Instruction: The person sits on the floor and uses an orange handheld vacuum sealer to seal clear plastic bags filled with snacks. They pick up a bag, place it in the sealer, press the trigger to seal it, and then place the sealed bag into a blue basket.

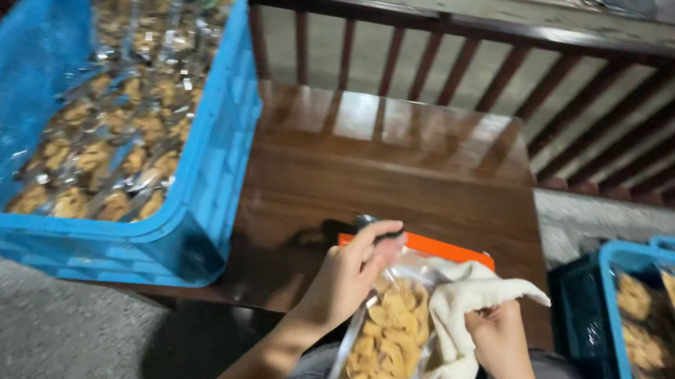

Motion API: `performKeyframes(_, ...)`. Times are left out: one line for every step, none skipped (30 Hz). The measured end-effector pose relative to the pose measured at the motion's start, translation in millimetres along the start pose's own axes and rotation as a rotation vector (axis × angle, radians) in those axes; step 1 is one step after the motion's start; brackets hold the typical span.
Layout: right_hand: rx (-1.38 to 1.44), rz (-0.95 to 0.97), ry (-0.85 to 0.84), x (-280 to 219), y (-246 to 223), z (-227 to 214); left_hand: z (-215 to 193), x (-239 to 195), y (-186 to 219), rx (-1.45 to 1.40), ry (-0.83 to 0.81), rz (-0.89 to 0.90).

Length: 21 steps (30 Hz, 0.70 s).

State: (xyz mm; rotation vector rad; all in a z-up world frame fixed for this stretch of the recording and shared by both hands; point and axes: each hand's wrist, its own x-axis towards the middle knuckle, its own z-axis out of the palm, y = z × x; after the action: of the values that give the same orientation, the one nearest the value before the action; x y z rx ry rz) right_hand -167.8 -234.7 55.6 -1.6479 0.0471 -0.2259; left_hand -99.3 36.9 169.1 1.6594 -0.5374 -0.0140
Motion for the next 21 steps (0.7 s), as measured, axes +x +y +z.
performKeyframes(-0.005, 0.04, 0.02, -9, 8, -8, 5, 0, -7, -0.029, -0.062, 0.004)
performKeyframes(-0.009, 0.08, 0.04, -18, 15, -17, 11, 1, -14, -0.059, -0.124, 0.007)
performKeyframes(-0.013, 0.121, 0.06, -25, 22, -24, 16, 0, -20, -0.088, -0.185, 0.01)
performKeyframes(-0.019, 0.136, 0.078, -30, 28, -30, 20, -1, -26, -0.162, -0.227, -0.011)
performKeyframes(-0.022, 0.149, 0.095, -33, 33, -35, 23, 1, -31, -0.234, -0.267, -0.032)
performKeyframes(-0.026, 0.162, 0.112, -36, 38, -39, 27, 1, -36, -0.305, -0.306, -0.054)
performKeyframes(-0.021, 0.151, 0.111, -39, 41, -40, 36, 3, -39, -0.338, -0.278, -0.098)
performKeyframes(-0.016, 0.14, 0.11, -43, 42, -40, 49, 5, -41, -0.37, -0.251, -0.144)
performKeyframes(-0.011, 0.127, 0.106, -45, 41, -40, 60, 5, -43, -0.4, -0.219, -0.188)
performKeyframes(0.016, 0.085, 0.115, -47, 38, -39, 66, 3, -45, -0.332, -0.164, -0.187)
performKeyframes(0.033, 0.042, 0.126, -50, 32, -36, 71, 0, -47, -0.264, -0.107, -0.189)
performKeyframes(0.011, -0.006, 0.132, -52, 24, -34, 75, -2, -49, -0.195, -0.05, -0.191)
performKeyframes(-0.024, -0.057, 0.143, -55, 14, -31, 77, -2, -51, -0.209, -0.049, -0.159)
performKeyframes(-0.075, -0.115, 0.152, -57, 2, -29, 79, 0, -52, -0.223, -0.049, -0.128)
performKeyframes(-0.157, -0.174, 0.148, -59, -11, -28, 80, -2, -53, -0.238, -0.047, -0.102)
performKeyframes(-0.251, -0.233, 0.134, -61, -24, -26, 81, -4, -52, -0.256, -0.06, -0.153)
performKeyframes(-0.351, -0.304, 0.119, -60, -38, -24, 82, -4, -51, -0.275, -0.073, -0.2)
performKeyframes(-0.468, -0.36, 0.084, -59, -52, -22, 82, -3, -48, -0.293, -0.086, -0.246)
performKeyframes(-0.589, -0.414, 0.055, -56, -65, -19, 82, -3, -45, -0.232, -0.079, -0.2)
performKeyframes(-0.718, -0.477, 0.021, -51, -77, -16, 82, -3, -41, -0.171, -0.072, -0.153)
performKeyframes(-0.809, -0.494, -0.002, -46, -88, -12, 81, -2, -37, -0.11, -0.065, -0.107)
